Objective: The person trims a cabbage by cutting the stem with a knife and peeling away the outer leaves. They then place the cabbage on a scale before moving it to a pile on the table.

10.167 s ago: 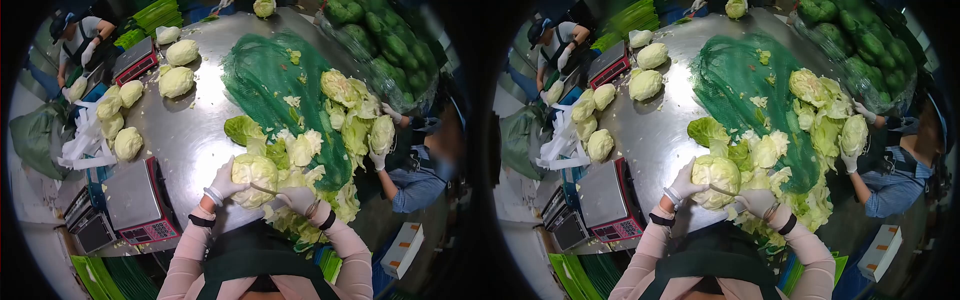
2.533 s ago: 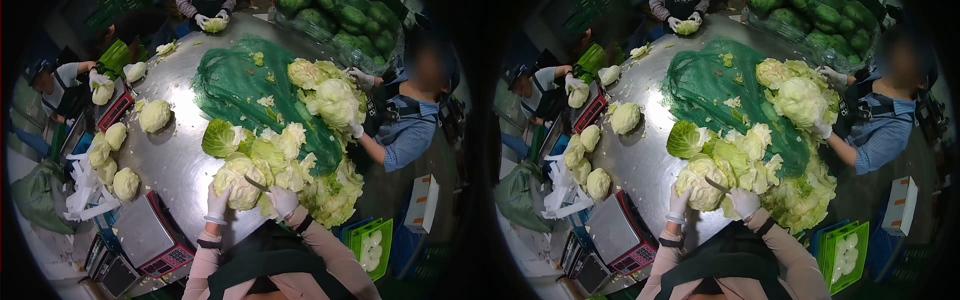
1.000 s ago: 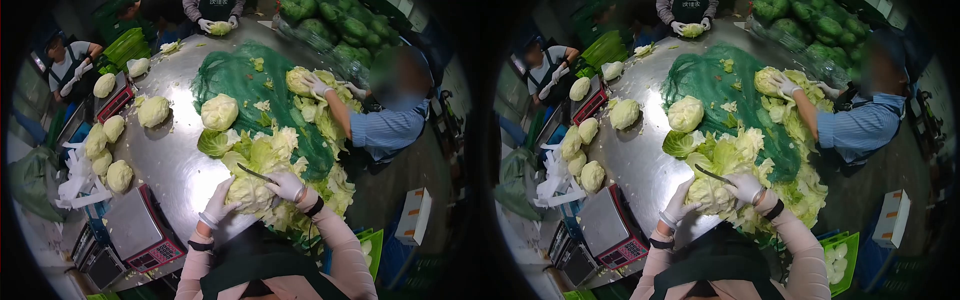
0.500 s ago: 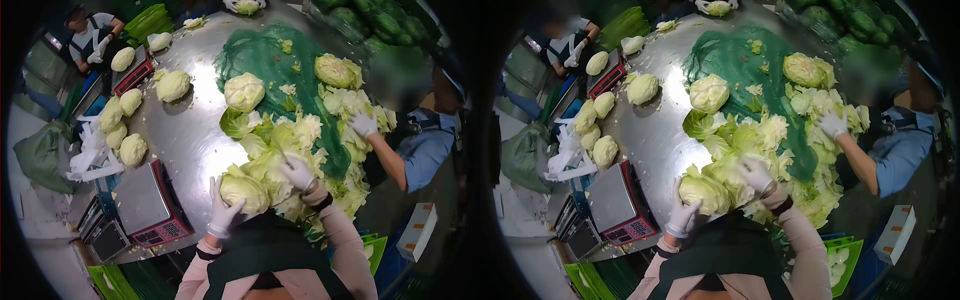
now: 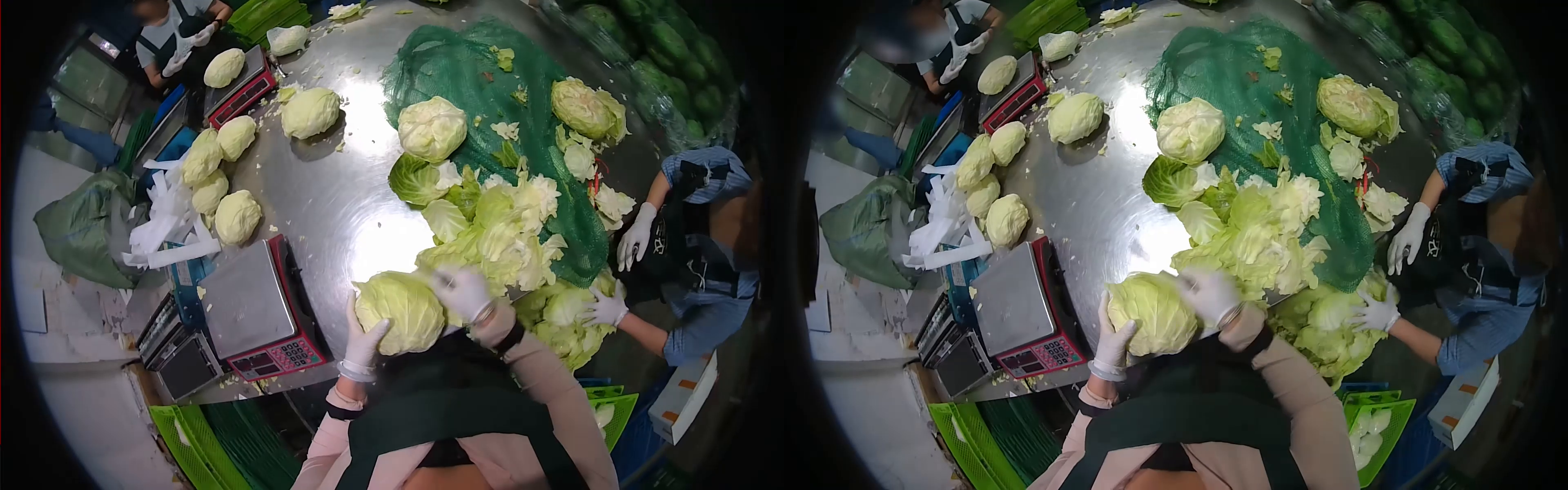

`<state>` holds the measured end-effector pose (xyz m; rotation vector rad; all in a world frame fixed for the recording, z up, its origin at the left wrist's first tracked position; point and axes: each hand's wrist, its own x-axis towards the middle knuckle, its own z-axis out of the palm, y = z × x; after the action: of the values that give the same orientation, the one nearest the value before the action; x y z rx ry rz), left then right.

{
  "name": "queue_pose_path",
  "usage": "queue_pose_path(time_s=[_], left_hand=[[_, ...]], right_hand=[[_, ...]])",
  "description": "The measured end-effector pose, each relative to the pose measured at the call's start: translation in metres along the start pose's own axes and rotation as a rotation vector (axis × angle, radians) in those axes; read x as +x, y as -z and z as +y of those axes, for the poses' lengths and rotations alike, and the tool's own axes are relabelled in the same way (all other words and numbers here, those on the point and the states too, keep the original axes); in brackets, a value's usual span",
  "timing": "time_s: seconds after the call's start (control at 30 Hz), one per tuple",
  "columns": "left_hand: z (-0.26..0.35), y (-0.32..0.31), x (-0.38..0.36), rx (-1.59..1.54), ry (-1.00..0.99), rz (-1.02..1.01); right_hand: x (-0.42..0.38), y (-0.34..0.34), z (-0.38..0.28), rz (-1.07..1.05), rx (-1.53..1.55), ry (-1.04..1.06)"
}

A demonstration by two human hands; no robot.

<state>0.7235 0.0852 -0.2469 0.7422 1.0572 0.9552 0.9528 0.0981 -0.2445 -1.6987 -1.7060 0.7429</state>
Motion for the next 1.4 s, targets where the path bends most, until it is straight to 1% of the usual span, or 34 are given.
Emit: queue_pose_path(time_s=[0.03,0.1,0.13,0.2,0.27,0.33,0.37,0.43,0.5,0.53,0.6,0.67,0.7,0.73,0.77,0.8,0.83,0.87,0.9,0.93,1.0,1.03,1.1,1.13,1.17,1.2,1.23,1.27,1.3,1.33,1.37,1.4], left_hand=[[-0.002,0.006,0.001,-0.037,0.047,0.005],[-0.004,0.015,0.003,-0.113,0.11,0.016],[-0.006,0.017,0.007,-0.118,0.107,0.017],[-0.01,0.021,0.01,-0.111,0.129,0.026],[-0.007,0.012,0.01,-0.095,0.122,0.03],[0.0,0.004,0.011,-0.074,0.108,0.026],[0.003,0.002,0.012,-0.025,0.11,0.015],[0.008,0.002,0.012,0.025,0.108,0.005],[0.013,0.008,0.011,0.074,0.11,-0.128],[0.011,0.011,0.012,0.078,0.114,-0.138],[0.005,0.015,0.014,0.184,0.017,-0.245],[0.003,0.011,0.012,0.19,-0.014,-0.261],[0.006,0.006,0.009,0.071,0.038,-0.193],[0.007,0.003,0.007,-0.049,0.089,-0.118],[-0.006,0.012,0.011,-0.071,0.135,-0.038],[-0.019,0.026,0.014,-0.07,0.136,-0.034],[-0.028,0.04,0.018,-0.175,0.211,-0.044],[-0.031,0.047,0.023,-0.279,0.282,-0.06],[-0.021,0.041,0.018,-0.268,0.285,-0.114],[-0.018,0.039,0.014,-0.271,0.288,-0.112],[-0.016,0.032,0.014,-0.272,0.266,-0.1],[-0.017,0.035,0.014,-0.279,0.264,-0.109],[-0.034,0.046,0.015,-0.251,0.283,-0.051],[-0.085,0.091,0.029,0.374,-0.185,-0.239],[-0.014,0.02,0.018,-0.31,0.333,-0.056],[-0.017,0.015,0.026,-0.399,0.325,-0.122],[-0.018,0.011,0.032,-0.394,0.271,-0.196],[-0.019,0.003,0.036,-0.39,0.206,-0.242],[-0.018,-0.008,0.04,-0.397,0.211,-0.287],[-0.014,-0.016,0.042,-0.305,0.102,-0.297],[-0.008,-0.02,0.045,-0.206,-0.014,-0.295],[-0.004,-0.027,0.047,-0.198,-0.027,-0.308]], right_hand=[[0.011,0.017,0.011,0.03,-0.031,-0.105],[0.014,0.035,0.03,0.159,-0.326,-0.202],[0.011,0.033,0.027,0.158,-0.329,-0.198],[-0.016,0.029,0.006,0.194,-0.079,0.017],[-0.041,0.011,-0.023,-0.114,0.068,0.01],[-0.051,-0.004,-0.051,-0.258,-0.009,-0.016],[-0.051,-0.012,-0.047,-0.265,-0.091,0.04],[-0.05,-0.019,-0.039,-0.245,-0.098,0.07],[-0.05,-0.015,-0.044,-0.215,-0.098,0.081],[-0.049,-0.008,-0.046,-0.234,-0.131,0.065],[-0.049,-0.003,-0.047,-0.244,-0.169,0.047],[-0.052,-0.009,-0.039,-0.187,-0.222,0.105],[-0.049,-0.012,-0.024,-0.03,-0.129,0.159],[-0.046,-0.011,-0.01,0.087,-0.062,0.096],[-0.038,-0.005,0.0,0.201,0.009,0.034],[-0.033,-0.003,0.023,0.29,0.067,-0.12],[-0.031,0.001,0.047,0.382,0.127,-0.273],[-0.034,0.016,0.067,0.349,0.134,-0.376],[-0.036,0.028,0.073,0.313,0.139,-0.483],[-0.041,0.03,0.072,0.31,0.137,-0.485],[-0.052,0.053,0.045,0.539,-0.062,-0.336],[-0.059,0.059,0.03,0.44,0.153,-0.404],[-0.067,0.044,0.001,0.339,0.798,-0.525],[-0.076,0.006,0.038,0.235,0.642,-0.445],[-0.077,0.006,0.012,0.186,0.947,-0.485],[-0.073,0.009,-0.008,0.098,1.075,-0.584],[-0.071,-0.013,0.004,0.126,1.04,-0.576],[-0.068,-0.005,-0.008,0.022,0.981,-0.593],[-0.059,0.043,-0.055,-0.057,0.951,-0.668],[-0.059,0.031,-0.04,0.014,1.022,-0.601],[-0.06,0.033,-0.029,-0.021,0.999,-0.594],[-0.06,0.036,-0.019,-0.058,0.975,-0.585]])
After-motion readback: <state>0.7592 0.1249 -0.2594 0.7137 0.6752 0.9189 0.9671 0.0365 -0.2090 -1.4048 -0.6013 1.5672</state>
